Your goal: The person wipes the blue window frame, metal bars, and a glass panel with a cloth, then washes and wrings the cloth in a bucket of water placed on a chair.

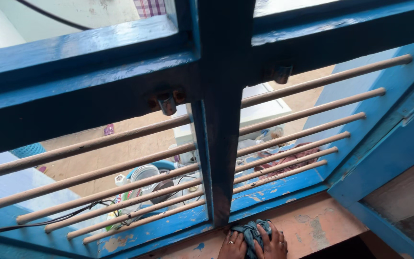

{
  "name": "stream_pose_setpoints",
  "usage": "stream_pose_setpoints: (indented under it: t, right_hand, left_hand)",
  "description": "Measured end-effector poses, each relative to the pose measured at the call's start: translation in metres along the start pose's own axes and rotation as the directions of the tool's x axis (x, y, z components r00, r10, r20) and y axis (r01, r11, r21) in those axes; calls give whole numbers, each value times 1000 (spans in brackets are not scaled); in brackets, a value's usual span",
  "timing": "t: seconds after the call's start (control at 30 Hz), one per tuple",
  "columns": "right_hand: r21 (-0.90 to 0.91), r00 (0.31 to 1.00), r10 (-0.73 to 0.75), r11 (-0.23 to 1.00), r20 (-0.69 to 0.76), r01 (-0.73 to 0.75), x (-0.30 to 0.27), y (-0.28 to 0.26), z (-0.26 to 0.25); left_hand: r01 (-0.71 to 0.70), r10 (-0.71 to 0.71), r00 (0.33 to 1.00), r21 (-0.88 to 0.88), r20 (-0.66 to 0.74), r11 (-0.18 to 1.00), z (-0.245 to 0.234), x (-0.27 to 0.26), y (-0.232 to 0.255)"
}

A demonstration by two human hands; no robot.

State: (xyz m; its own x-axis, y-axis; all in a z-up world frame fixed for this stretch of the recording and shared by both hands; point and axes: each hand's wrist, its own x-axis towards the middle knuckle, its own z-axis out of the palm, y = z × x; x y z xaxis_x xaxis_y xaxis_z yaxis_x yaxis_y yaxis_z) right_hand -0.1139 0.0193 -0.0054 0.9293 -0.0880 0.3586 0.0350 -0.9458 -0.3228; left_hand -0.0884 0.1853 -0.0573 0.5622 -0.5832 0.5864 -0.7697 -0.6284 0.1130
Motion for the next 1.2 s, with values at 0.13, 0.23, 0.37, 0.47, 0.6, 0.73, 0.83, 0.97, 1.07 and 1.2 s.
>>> stream_pose_setpoints:
  t: [0.13,0.23,0.37,0.47,0.6,0.73,0.83,0.97,1.07,1.2]
  right_hand:
    - [100,973,-192,979,127,180,-6,-7,42]
    - [197,913,-352,929,208,313,-21,-35,79]
    - [376,790,-553,814,266,443,-41,-91,107]
    - [490,674,-672,718,305,494,-43,-136,100]
    - [578,558,-760,633,334,515,-34,-175,85]
    - [611,598,-737,640,316,466,-33,-172,66]
    - [571,655,-649,726,386,383,-34,-153,56]
    - [497,804,-474,826,360,265,-32,-96,36]
    - [394,903,-334,894,269,213,-41,-56,27]
    - [272,949,-234,947,211,172,-53,-52,32]
  left_hand:
    - [7,-2,999,131,-38,991,-70,8,-3]
    - [74,-78,997,151,22,986,-134,-3,-10]
    - [181,-162,982,237,-99,954,-194,-34,-16]
    - [176,-148,984,370,-103,912,-212,-71,-29]
    - [286,-297,953,466,-51,837,-196,-143,-47]
    - [442,-432,896,287,-98,850,-149,-208,-60]
    - [323,-325,945,253,-36,912,-104,-208,-66]
    - [296,-282,905,3,320,955,-56,-178,-58]
    - [279,-252,935,-79,248,957,-29,-145,-37]
    - [301,-284,942,-78,177,951,-22,-139,-29]
